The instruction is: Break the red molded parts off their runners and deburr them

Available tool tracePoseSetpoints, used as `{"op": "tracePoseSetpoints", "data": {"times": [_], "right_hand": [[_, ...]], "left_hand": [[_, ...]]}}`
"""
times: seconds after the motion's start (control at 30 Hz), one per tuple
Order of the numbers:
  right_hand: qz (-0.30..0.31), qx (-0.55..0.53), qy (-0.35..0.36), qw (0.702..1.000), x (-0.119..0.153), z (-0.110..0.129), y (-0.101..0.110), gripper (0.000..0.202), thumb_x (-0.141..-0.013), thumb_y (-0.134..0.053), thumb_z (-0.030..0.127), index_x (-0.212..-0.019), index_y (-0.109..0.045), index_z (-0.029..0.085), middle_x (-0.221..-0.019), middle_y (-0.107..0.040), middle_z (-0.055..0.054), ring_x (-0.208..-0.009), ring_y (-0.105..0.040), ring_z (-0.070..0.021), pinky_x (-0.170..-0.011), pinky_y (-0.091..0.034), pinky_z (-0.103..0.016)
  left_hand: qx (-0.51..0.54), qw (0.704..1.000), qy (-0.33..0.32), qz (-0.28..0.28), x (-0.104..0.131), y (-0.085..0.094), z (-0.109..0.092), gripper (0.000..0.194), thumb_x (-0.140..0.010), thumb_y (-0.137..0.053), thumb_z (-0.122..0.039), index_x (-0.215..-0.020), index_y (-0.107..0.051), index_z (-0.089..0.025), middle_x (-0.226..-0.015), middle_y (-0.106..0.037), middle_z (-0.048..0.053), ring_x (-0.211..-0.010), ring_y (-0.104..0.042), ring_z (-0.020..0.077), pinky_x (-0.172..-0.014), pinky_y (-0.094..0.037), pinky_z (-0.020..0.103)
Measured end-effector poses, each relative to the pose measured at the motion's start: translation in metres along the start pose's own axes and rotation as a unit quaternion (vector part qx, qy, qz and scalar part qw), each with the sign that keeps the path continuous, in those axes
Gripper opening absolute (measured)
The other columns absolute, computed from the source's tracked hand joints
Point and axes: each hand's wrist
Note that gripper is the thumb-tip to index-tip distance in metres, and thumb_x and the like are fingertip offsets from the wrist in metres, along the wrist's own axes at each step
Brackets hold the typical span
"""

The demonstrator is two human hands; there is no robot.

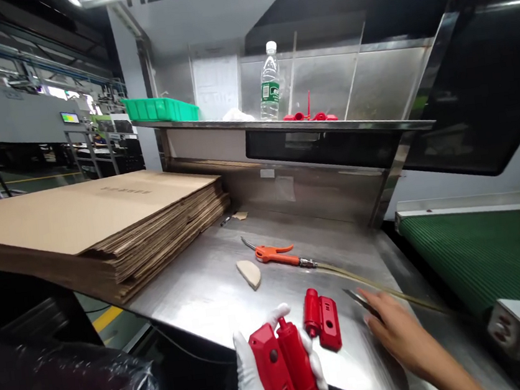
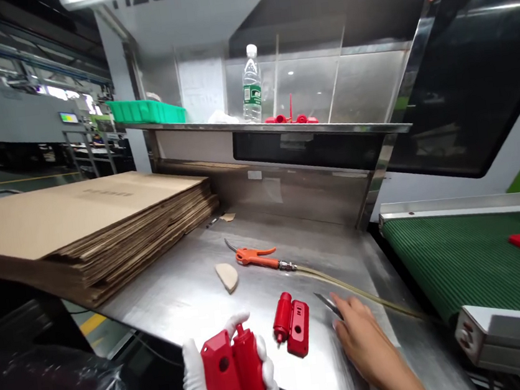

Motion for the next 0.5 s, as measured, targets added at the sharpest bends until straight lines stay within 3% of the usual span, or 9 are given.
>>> {"op": "tracePoseSetpoints", "data": {"times": [0.07, 0.13, 0.27, 0.37, 0.43, 0.5], "right_hand": [[-0.017, 0.023, 0.006, 1.000, -0.017, 0.003, -0.004, 0.060, -0.088, -0.035, 0.024, -0.142, -0.046, -0.001, -0.127, -0.054, -0.023, -0.120, -0.046, -0.0369, -0.108, -0.034, -0.052], [-0.043, 0.041, 0.020, 0.998, -0.029, 0.025, -0.007, 0.058, -0.091, -0.031, 0.023, -0.142, -0.045, 0.000, -0.134, -0.049, -0.023, -0.124, -0.043, -0.0367, -0.110, -0.033, -0.050], [-0.034, 0.045, 0.075, 0.996, -0.052, 0.109, -0.019, 0.044, -0.103, -0.030, 0.032, -0.138, -0.050, 0.015, -0.131, -0.057, -0.013, -0.119, -0.055, -0.0238, -0.104, -0.043, -0.040], [0.033, 0.060, 0.093, 0.993, -0.078, 0.176, -0.045, 0.034, -0.101, -0.049, 0.042, -0.121, -0.061, 0.017, -0.121, -0.064, -0.009, -0.111, -0.061, -0.0240, -0.097, -0.048, -0.046], [0.068, 0.072, 0.068, 0.993, -0.094, 0.206, -0.067, 0.034, -0.097, -0.058, 0.043, -0.114, -0.063, 0.014, -0.115, -0.065, -0.009, -0.106, -0.063, -0.0244, -0.094, -0.051, -0.047], [0.082, 0.081, 0.038, 0.993, -0.103, 0.219, -0.085, 0.037, -0.097, -0.060, 0.039, -0.123, -0.059, 0.014, -0.120, -0.063, -0.010, -0.104, -0.063, -0.0242, -0.092, -0.053, -0.046]], "left_hand": [[0.001, 1.000, 0.012, 0.026, 0.000, 0.010, -0.005, 0.070, -0.073, -0.052, -0.083, -0.110, -0.067, -0.025, -0.080, -0.069, 0.008, -0.059, -0.064, 0.0258, -0.053, -0.048, 0.037], [0.007, 0.998, 0.042, 0.042, 0.000, 0.019, -0.010, 0.066, -0.070, -0.060, -0.081, -0.105, -0.067, -0.025, -0.077, -0.069, 0.007, -0.057, -0.063, 0.0242, -0.054, -0.048, 0.035], [-0.014, 0.999, 0.029, 0.024, 0.009, 0.031, -0.018, 0.058, -0.078, -0.059, -0.073, -0.102, -0.068, -0.020, -0.073, -0.068, 0.009, -0.055, -0.062, 0.0221, -0.052, -0.046, 0.030], [-0.040, 0.999, -0.006, -0.005, 0.022, 0.033, -0.020, 0.061, -0.084, -0.052, -0.071, -0.105, -0.069, -0.017, -0.076, -0.070, 0.012, -0.056, -0.065, 0.0231, -0.051, -0.048, 0.030], [-0.038, 0.999, -0.022, -0.006, 0.031, 0.033, -0.023, 0.060, -0.085, -0.051, -0.071, -0.106, -0.071, -0.019, -0.081, -0.072, 0.013, -0.060, -0.067, 0.0239, -0.053, -0.049, 0.031], [-0.036, 0.999, -0.036, 0.004, 0.038, 0.034, -0.028, 0.059, -0.085, -0.051, -0.071, -0.107, -0.072, -0.020, -0.083, -0.072, 0.012, -0.062, -0.068, 0.0233, -0.054, -0.049, 0.029]]}}
Point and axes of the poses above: each hand's wrist, its own x-axis away from the middle knuckle, its own y-axis out of the back of the hand, z = x × y
